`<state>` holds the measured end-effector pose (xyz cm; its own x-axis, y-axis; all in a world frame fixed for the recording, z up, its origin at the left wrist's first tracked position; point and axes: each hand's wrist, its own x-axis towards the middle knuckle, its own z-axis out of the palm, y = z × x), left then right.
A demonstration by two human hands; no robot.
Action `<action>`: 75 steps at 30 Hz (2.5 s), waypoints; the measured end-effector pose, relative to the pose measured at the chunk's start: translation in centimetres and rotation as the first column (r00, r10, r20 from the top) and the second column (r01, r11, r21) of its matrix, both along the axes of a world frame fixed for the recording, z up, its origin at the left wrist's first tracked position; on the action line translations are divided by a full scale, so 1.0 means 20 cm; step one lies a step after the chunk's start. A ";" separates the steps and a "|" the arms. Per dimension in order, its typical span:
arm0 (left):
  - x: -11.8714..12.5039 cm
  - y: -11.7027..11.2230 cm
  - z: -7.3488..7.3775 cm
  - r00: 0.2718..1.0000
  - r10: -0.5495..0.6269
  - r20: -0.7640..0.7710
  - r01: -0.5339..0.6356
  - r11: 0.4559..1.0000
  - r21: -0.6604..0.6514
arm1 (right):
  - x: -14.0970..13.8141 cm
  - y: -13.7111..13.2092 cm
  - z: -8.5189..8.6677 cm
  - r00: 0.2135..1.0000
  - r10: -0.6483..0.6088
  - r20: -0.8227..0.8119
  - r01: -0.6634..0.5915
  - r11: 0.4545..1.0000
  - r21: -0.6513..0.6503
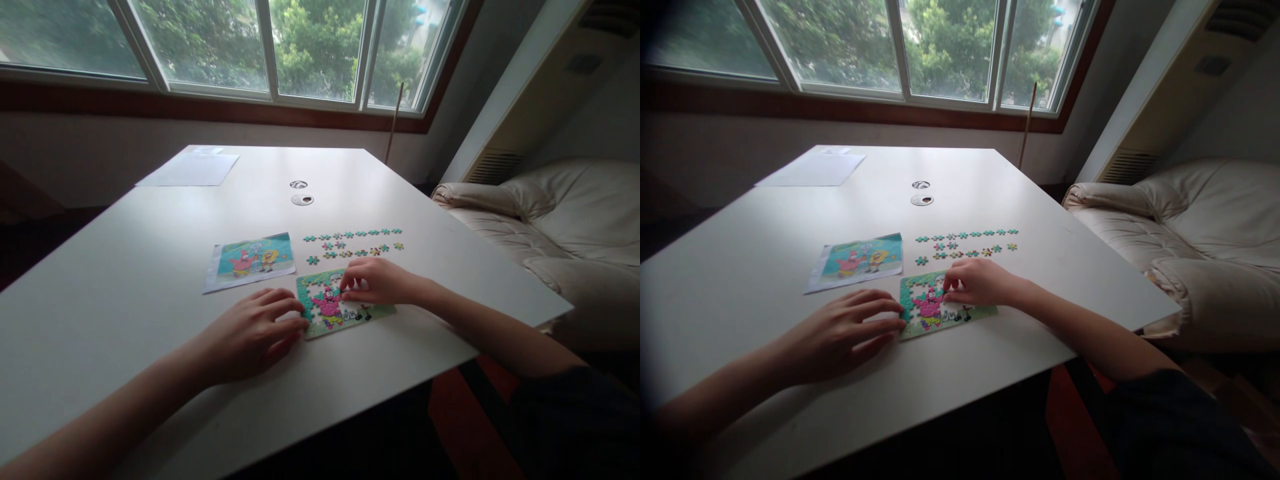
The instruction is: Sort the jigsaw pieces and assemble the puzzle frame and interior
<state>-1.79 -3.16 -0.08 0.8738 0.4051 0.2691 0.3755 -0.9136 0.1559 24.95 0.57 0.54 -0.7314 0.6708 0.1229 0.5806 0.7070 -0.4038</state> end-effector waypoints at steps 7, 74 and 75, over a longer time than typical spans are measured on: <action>0.01 0.00 0.00 1.000 0.008 -0.012 -0.008 1.000 -0.016 | 0.01 0.01 0.02 0.999 0.031 0.023 -0.031 0.999 -0.018; -0.01 0.00 0.00 0.999 0.026 -0.037 -0.028 0.998 -0.053 | -0.08 0.14 0.01 0.945 -0.069 -0.320 -0.039 0.946 -0.321; 0.00 -0.01 0.00 0.999 0.027 -0.031 -0.029 0.998 -0.059 | -0.09 0.14 0.01 0.945 -0.071 -0.320 -0.039 0.945 -0.325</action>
